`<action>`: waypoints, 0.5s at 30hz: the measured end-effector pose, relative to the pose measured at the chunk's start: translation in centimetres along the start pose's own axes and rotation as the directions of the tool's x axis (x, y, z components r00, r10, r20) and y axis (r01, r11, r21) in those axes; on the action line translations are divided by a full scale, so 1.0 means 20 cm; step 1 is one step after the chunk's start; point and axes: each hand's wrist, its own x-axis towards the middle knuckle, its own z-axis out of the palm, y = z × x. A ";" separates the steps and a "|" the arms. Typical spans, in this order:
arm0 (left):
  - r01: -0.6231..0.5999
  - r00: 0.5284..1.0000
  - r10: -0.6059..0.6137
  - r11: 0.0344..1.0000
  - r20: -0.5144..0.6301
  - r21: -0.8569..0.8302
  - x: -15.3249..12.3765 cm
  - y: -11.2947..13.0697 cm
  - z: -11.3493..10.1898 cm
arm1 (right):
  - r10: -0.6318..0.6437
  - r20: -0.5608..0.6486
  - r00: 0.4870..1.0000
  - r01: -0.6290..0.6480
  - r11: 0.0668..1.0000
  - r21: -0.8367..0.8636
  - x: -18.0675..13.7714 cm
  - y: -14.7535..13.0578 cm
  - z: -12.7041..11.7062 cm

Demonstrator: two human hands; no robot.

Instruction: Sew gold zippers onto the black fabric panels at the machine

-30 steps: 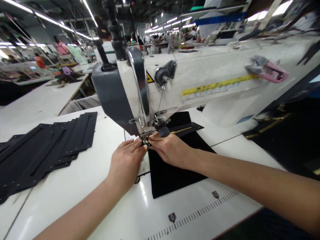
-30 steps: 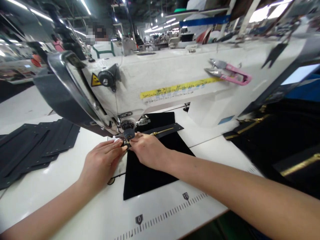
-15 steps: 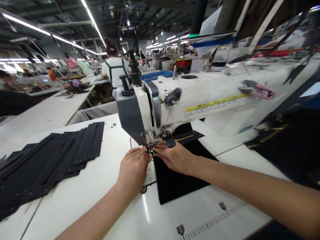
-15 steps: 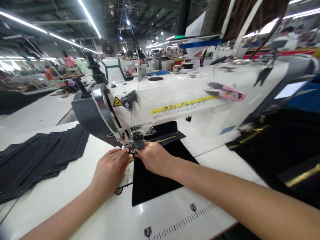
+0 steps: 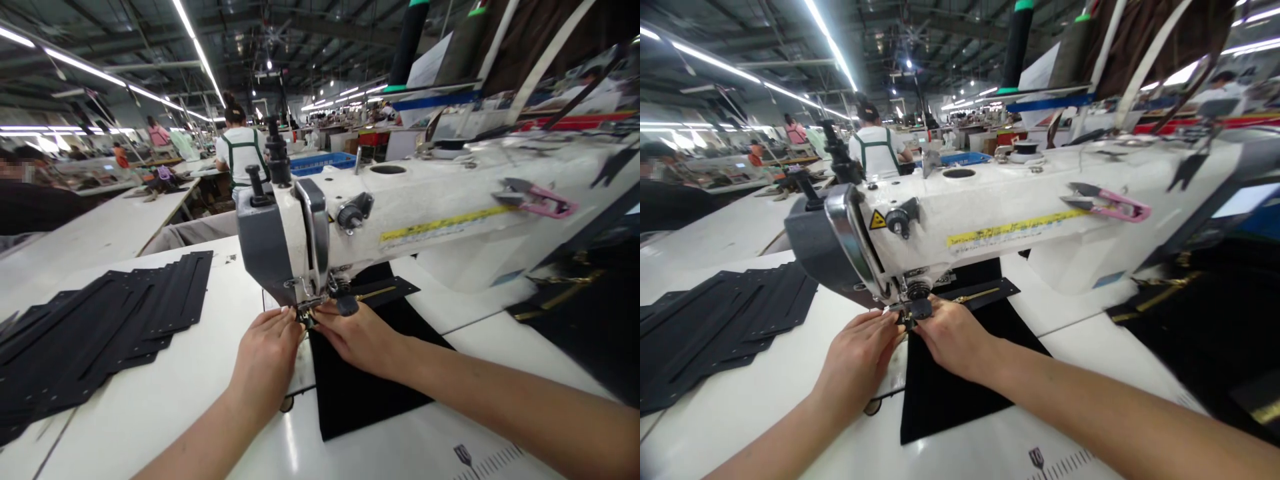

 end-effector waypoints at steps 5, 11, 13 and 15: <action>0.056 0.998 -0.055 0.998 0.018 -0.027 -0.01 0.00 0.01 | 0.022 0.021 1.000 -0.021 0.999 -0.030 0.00 -0.02 0.00; 0.366 0.929 -0.356 0.859 0.098 -0.357 -0.04 0.03 -0.06 | 0.297 0.011 0.955 -0.276 0.900 -0.337 -0.01 -0.04 -0.02; 0.559 0.806 -0.548 0.577 0.226 -0.596 -0.05 0.08 -0.11 | 0.351 -0.020 0.936 -0.330 0.857 -0.395 -0.09 -0.07 -0.03; 0.681 0.622 -0.629 0.141 0.467 -0.718 -0.06 0.18 -0.16 | 0.309 -0.065 0.949 -0.305 0.842 -0.445 -0.22 -0.13 -0.03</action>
